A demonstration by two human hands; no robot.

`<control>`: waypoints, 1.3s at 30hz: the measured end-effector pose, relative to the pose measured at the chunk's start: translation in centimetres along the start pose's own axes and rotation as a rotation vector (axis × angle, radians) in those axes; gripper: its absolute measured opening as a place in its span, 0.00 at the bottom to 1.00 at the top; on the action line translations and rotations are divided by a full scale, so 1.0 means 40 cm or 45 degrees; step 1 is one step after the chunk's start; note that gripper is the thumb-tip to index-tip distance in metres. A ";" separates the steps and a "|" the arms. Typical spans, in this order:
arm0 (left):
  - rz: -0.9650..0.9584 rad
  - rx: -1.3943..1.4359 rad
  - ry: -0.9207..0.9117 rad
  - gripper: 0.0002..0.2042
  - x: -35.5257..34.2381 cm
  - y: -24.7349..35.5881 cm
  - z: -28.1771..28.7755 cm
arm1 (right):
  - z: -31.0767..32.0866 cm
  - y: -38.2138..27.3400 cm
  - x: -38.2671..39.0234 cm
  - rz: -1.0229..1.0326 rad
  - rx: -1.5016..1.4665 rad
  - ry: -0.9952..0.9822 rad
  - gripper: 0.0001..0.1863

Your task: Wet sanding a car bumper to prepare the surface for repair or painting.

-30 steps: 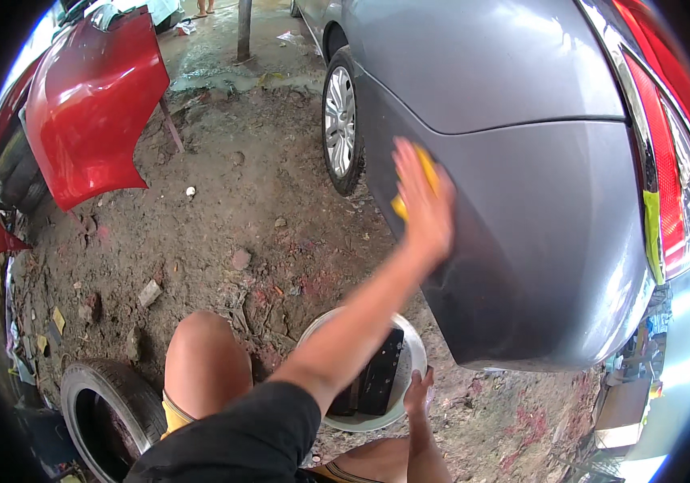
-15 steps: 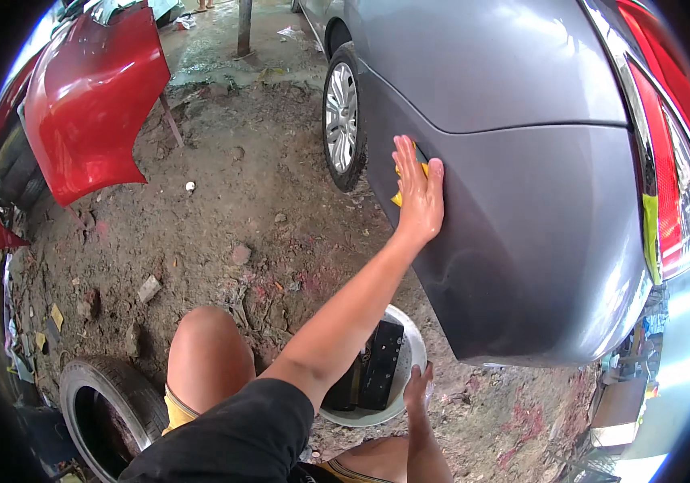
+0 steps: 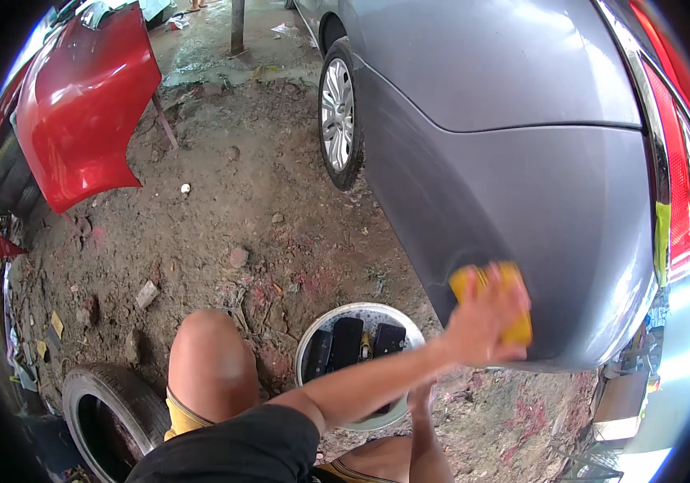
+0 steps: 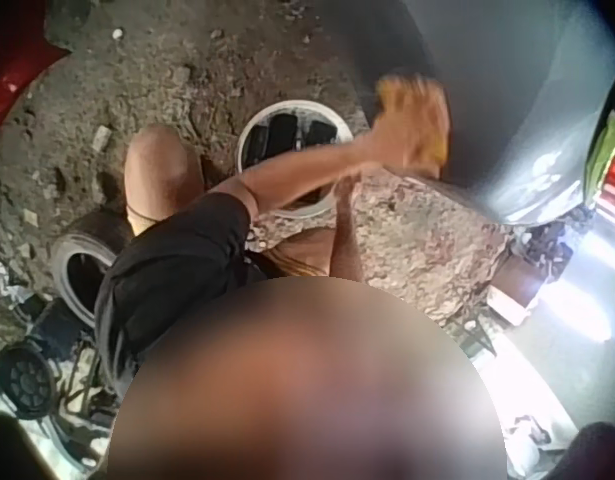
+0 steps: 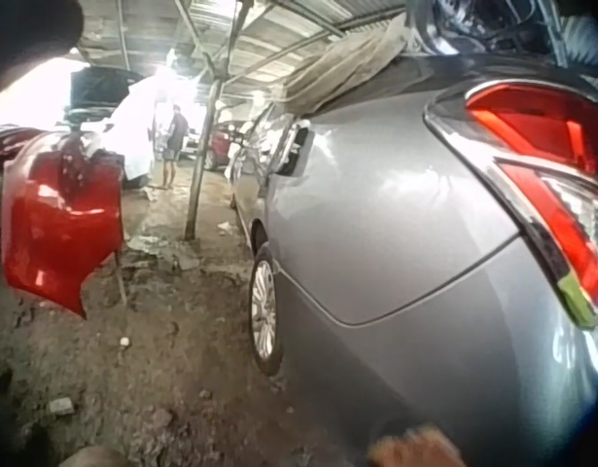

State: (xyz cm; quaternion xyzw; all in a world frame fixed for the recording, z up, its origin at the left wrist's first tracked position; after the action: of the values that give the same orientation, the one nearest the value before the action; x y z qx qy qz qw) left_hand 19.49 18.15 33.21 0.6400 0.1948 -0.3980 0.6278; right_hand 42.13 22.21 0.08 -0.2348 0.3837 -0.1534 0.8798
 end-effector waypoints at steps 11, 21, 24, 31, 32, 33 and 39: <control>0.974 0.265 0.259 0.43 -0.765 -0.798 0.236 | 0.023 -0.206 -0.193 -1.071 0.212 -0.378 0.21; 1.074 0.549 0.323 0.38 -0.486 -0.756 0.143 | 0.013 -0.200 -0.219 -1.090 0.302 -0.420 0.26; 1.014 0.511 0.320 0.36 -0.304 -0.588 0.085 | 0.006 -0.173 -0.189 -1.129 0.279 -0.456 0.26; 0.593 0.406 0.042 0.50 0.066 0.045 -0.018 | -0.008 -0.148 -0.112 -0.995 0.221 -0.373 0.30; 0.590 0.374 0.032 0.50 0.124 0.042 -0.014 | -0.030 -0.211 -0.170 -0.952 0.517 -0.514 0.33; 0.479 0.334 0.000 0.49 0.166 0.068 -0.025 | -0.030 -0.211 -0.185 -1.085 0.397 -0.544 0.33; 0.207 0.163 -0.423 0.42 0.291 0.015 -0.013 | 0.006 -0.155 -0.172 -0.897 -0.391 0.036 0.34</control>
State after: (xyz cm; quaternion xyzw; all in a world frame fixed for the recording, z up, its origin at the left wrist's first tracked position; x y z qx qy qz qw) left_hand 27.14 15.66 24.75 0.6179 0.0105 -0.4576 0.6393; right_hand 37.22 20.17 7.66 -0.4792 0.3102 -0.3903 0.7223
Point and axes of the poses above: each hand's wrist, its own x-axis away from the middle knuckle, its own z-axis out of the back of the hand, y = z × x, the point moved 6 cm from there along -x, towards the middle knuckle, and after that the axes turned 13 degrees about z, right-handed, at the moved point
